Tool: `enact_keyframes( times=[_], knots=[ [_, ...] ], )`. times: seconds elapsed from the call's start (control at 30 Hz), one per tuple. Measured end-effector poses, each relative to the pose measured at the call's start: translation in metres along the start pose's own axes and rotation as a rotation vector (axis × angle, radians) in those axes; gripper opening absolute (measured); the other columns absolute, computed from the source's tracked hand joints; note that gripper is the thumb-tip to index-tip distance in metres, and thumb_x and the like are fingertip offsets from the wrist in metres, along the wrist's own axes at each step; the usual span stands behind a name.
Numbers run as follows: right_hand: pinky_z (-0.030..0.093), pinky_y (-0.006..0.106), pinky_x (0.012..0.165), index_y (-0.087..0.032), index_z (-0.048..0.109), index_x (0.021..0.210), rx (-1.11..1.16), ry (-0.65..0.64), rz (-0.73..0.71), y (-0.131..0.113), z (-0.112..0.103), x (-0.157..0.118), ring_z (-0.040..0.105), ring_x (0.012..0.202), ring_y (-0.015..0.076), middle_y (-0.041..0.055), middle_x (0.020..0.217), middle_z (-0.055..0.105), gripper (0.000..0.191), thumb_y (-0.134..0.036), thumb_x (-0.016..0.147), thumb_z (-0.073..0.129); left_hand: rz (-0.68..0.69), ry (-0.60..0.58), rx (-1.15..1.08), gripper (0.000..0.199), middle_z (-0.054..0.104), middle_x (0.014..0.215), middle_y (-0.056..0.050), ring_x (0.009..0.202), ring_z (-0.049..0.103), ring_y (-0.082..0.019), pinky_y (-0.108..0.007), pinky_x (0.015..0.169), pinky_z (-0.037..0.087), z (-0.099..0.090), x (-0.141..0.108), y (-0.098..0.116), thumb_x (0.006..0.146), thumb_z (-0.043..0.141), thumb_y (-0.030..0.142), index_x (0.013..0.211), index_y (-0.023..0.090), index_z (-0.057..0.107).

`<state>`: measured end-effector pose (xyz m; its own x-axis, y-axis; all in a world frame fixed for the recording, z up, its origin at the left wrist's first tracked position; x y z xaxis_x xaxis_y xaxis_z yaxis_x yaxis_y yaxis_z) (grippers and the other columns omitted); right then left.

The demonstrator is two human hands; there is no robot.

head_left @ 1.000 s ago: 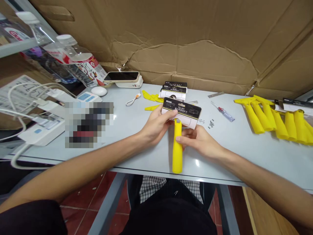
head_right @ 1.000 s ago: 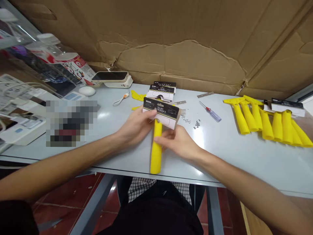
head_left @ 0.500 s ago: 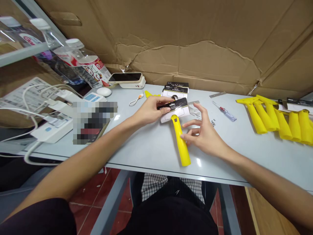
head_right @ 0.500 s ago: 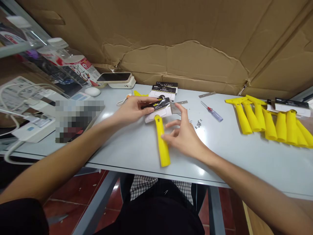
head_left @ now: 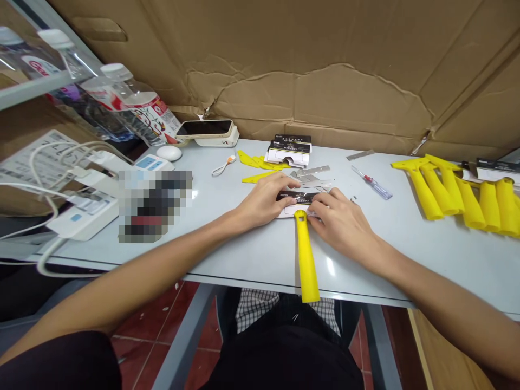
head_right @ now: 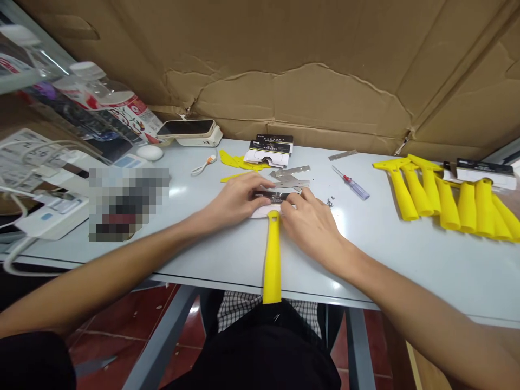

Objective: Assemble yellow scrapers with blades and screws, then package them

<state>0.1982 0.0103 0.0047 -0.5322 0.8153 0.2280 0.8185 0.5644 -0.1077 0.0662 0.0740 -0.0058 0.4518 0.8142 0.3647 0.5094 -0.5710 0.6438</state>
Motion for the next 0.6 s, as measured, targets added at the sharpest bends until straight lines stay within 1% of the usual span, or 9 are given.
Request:
enact_keyframes(
  times=[0.1,0.17,0.23,0.33,0.4,0.47,0.6],
  knots=[
    [0.045,0.041,0.074,-0.016,0.073,0.101,-0.048,-0.001,-0.027,-0.004,0.002,0.001,0.061,0.1,0.0309,0.0129,0.106,0.075,0.018,-0.016,0.102,0.055,0.037,-0.006,0.006,0.007,0.072,0.106,-0.008,0.097,0.067,-0.026,-0.044,0.091,0.052,0.0,0.002,0.003,0.091,0.075,0.023,0.095,0.024,0.08],
    [0.045,0.042,0.077,-0.016,0.073,0.105,-0.051,-0.001,-0.037,-0.004,0.003,0.002,0.061,0.099,0.0305,0.0136,0.108,0.075,0.018,-0.017,0.102,0.055,0.049,-0.047,0.031,0.01,0.072,0.101,-0.008,0.095,0.067,-0.027,-0.045,0.09,0.052,0.003,0.002,0.004,0.093,0.072,0.025,0.088,0.024,0.08],
    [0.045,0.042,0.079,-0.016,0.072,0.107,-0.041,-0.001,-0.044,-0.003,0.005,0.002,0.061,0.099,0.0304,0.0136,0.11,0.074,0.019,-0.018,0.103,0.054,0.057,-0.085,0.077,0.015,0.072,0.1,-0.008,0.095,0.067,-0.028,-0.046,0.091,0.052,0.006,0.002,0.007,0.095,0.069,0.028,0.087,0.025,0.081],
    [0.046,0.042,0.082,-0.016,0.071,0.108,-0.018,0.016,-0.037,0.001,0.005,0.001,0.06,0.1,0.0299,0.0133,0.113,0.072,0.019,-0.02,0.104,0.054,0.071,-0.12,0.13,0.018,0.073,0.105,-0.01,0.101,0.066,-0.03,-0.049,0.095,0.051,0.008,0.0,0.012,0.097,0.066,0.03,0.094,0.024,0.082],
    [0.047,0.042,0.083,-0.016,0.071,0.109,-0.008,0.028,-0.025,0.003,0.006,0.001,0.059,0.101,0.0296,0.0131,0.115,0.071,0.018,-0.022,0.104,0.054,0.076,-0.143,0.134,0.02,0.073,0.109,-0.012,0.106,0.066,-0.032,-0.051,0.1,0.05,0.01,-0.001,0.016,0.096,0.067,0.033,0.1,0.022,0.083],
    [0.046,0.042,0.083,-0.017,0.07,0.111,-0.002,0.035,-0.02,0.004,0.007,0.001,0.057,0.102,0.0297,0.0131,0.117,0.071,0.018,-0.023,0.104,0.054,0.083,-0.167,0.15,0.026,0.073,0.114,-0.014,0.111,0.065,-0.034,-0.053,0.103,0.05,0.012,-0.003,0.02,0.096,0.068,0.038,0.108,0.02,0.082],
    [0.047,0.044,0.085,-0.018,0.069,0.116,0.01,0.078,-0.016,0.005,0.01,0.0,0.055,0.104,0.0312,0.0136,0.12,0.07,0.022,-0.025,0.105,0.051,0.091,-0.222,0.276,0.041,0.07,0.127,-0.018,0.123,0.064,-0.035,-0.055,0.112,0.05,0.015,-0.009,0.023,0.103,0.058,0.041,0.125,0.013,0.078]
  ],
)
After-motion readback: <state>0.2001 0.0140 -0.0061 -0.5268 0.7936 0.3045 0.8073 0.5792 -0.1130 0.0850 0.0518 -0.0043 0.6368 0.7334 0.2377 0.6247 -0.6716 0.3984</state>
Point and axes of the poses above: each hand's wrist, its own x-axis towards the middle knuckle, its own z-axis out of the palm, y = z × x, the point moved 10 cm from there along x, towards the middle knuckle
